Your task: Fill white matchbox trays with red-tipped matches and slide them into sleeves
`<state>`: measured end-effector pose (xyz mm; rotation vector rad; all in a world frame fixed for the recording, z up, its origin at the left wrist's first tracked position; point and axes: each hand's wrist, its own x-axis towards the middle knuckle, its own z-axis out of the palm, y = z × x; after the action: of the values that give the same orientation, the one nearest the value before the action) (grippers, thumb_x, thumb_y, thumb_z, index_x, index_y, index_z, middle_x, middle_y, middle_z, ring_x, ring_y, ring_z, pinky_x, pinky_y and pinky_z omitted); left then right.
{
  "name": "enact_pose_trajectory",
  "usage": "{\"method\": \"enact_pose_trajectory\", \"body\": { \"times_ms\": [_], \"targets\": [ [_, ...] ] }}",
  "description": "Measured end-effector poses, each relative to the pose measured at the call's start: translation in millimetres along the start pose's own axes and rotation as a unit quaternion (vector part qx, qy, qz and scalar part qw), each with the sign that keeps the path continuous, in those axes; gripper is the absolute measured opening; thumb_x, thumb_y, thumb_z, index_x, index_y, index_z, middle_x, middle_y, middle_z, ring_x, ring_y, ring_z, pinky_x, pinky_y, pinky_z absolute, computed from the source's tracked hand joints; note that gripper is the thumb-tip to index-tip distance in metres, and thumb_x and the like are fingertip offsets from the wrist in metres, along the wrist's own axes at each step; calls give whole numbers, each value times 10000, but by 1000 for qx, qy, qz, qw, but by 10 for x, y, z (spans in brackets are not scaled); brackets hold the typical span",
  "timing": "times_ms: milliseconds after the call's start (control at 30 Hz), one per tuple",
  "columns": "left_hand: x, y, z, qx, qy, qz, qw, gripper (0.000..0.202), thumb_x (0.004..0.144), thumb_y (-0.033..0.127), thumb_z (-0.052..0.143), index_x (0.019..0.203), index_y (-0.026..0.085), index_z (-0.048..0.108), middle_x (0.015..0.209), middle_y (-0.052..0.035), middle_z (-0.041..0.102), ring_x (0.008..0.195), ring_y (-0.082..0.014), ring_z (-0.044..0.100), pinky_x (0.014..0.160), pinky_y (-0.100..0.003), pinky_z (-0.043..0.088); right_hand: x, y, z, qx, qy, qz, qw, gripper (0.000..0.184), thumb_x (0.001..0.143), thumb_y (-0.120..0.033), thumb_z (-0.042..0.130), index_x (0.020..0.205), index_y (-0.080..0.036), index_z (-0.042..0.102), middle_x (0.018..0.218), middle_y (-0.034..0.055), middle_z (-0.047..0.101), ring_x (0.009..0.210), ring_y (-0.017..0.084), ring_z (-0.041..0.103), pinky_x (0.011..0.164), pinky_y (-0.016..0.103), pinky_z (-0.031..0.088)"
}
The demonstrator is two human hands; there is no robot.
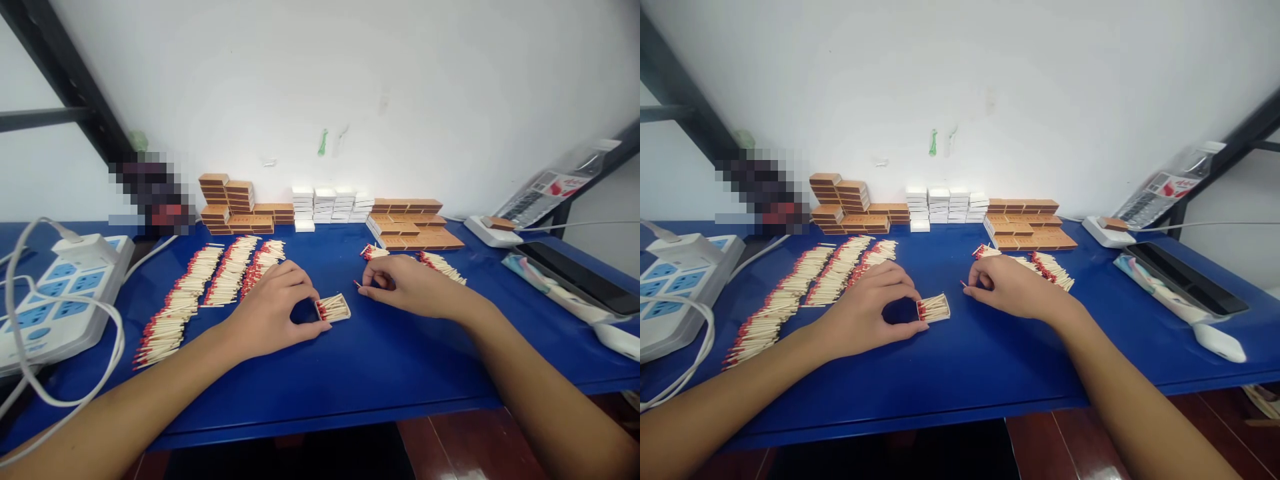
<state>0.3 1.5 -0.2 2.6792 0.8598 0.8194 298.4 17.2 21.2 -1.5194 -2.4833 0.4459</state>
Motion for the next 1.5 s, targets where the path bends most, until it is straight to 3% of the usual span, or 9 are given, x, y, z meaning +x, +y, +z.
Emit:
{"method": "enact_pose_trajectory", "body": {
  "times_ms": [167, 367, 500, 700, 933, 1267, 1500],
  "targets": [
    [8, -6, 0, 0, -1, -2, 1000, 245, 865, 446, 837, 949, 233, 751, 972, -41, 717, 1007, -252, 613, 937, -436, 494, -18, -22, -6, 43, -21, -4, 999, 361, 1011, -549, 563, 874, -228, 653, 714, 10, 599, 641, 174, 508, 601, 311, 349],
    [14, 3, 1, 2, -1, -4, 1000, 244, 865, 444, 836, 942, 228, 751, 961, -40, 713, 1000, -249, 611, 927, -432, 487, -45, -344, 19, 125, 0, -58, 990, 345, 1046, -542, 525, 960, -232, 650, 765, 1, 574, 680, 166, 492, 621, 294, 367],
    [16, 5, -1, 8, -2, -5, 1000, 252, 867, 450, 833, 944, 225, 752, 955, -38, 714, 994, -247, 612, 913, -429, 483, -44, -491, 71, 125, -36, -103, 986, 290, 1039, -465, 554, 948, -224, 687, 808, 19, 606, 701, 166, 507, 637, 298, 371],
    [19, 15, -16, 2, 0, -8, 1000, 226, 859, 420, 847, 940, 230, 756, 958, -35, 720, 994, -244, 614, 920, -425, 489, -103, -211, -53, 53, 4, -59, 997, 326, 1006, -519, 589, 887, -236, 699, 722, 15, 588, 644, 170, 502, 594, 301, 343],
    [9, 3, -9, 0, 1, -5, 1000, 228, 860, 418, 849, 934, 226, 751, 955, -37, 714, 990, -243, 610, 922, -420, 490, -93, 110, -91, 8, -17, -18, 1000, 331, 944, -549, 662, 808, -249, 695, 706, 5, 573, 612, 164, 483, 579, 305, 303],
    [9, -3, -15, 1, -6, -5, 1000, 238, 870, 438, 837, 932, 224, 753, 966, -37, 713, 1003, -244, 607, 929, -419, 482, -63, 99, -29, 33, -56, -12, 998, 348, 997, -543, 576, 867, -234, 665, 785, 27, 616, 687, 185, 516, 620, 319, 346],
    [29, 16, -19, 4, -12, -13, 1000, 243, 865, 439, 840, 933, 219, 761, 960, -42, 712, 1000, -247, 602, 920, -415, 474, -95, -222, -22, 71, -23, -52, 996, 320, 1032, -512, 550, 930, -229, 659, 804, 16, 603, 697, 172, 511, 624, 308, 356]
  ]
}}
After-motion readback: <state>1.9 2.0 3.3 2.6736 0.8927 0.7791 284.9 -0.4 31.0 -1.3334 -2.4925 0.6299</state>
